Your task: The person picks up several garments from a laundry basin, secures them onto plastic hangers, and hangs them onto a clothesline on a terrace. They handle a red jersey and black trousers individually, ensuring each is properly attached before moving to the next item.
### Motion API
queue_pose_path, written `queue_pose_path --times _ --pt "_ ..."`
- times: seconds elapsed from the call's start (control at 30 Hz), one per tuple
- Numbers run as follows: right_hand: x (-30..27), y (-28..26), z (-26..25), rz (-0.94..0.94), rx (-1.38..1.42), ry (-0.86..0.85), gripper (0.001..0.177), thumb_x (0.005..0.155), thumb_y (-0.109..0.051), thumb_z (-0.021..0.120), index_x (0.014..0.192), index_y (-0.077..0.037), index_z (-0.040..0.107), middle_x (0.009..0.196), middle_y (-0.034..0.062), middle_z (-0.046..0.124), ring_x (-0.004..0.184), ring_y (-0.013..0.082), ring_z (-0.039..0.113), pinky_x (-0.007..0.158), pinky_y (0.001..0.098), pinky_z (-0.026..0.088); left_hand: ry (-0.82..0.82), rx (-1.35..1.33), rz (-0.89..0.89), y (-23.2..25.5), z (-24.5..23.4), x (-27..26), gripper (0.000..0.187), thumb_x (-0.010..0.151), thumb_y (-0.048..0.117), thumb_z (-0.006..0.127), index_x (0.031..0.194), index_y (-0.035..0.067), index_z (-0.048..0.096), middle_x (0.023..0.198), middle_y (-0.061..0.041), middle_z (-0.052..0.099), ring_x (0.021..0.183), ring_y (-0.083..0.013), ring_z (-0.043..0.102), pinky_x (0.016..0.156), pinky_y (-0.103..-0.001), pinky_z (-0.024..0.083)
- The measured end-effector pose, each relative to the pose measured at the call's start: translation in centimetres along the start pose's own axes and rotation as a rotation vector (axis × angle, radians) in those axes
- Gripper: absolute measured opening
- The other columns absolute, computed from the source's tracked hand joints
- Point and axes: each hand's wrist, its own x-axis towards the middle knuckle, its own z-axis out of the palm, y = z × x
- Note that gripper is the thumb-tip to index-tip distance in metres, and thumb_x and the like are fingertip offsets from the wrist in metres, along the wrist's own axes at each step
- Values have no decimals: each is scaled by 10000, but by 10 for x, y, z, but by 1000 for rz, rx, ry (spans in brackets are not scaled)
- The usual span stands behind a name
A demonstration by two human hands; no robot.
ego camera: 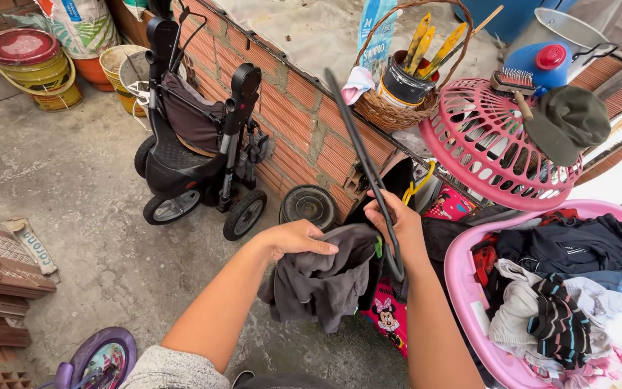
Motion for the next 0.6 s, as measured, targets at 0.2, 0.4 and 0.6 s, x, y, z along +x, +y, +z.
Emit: queue_pose_path --times 0.2,0.4,0.6 --pt "-29 -4 -60 -46 -225 45 339 912 -167 755 1234 -67 720 924 8 767 834 67 682 786 237 542 263 -788 56 -35 -48 29 251 957 151 659 1178 32 674 1034 -75 748 938 -218 706 857 -405 581" --pt "-59 -12 -93 411 -534 -152 269 846 -262 773 1062 -114 834 677 46 757 620 148 626 606 333 512 515 -416 224 -47 -56 49 473 891 -71 586 1342 71 582 1236 -65 671 1085 -222 665 920 -377 529" --pt "-35 -16 -30 171 -611 -151 266 873 -298 782 772 -54 801 649 37 686 598 143 629 613 322 482 487 814 564 15 16 5 359 808 -72 597 1147 8 687 1249 -161 642 1122 -413 617 894 -450 503"
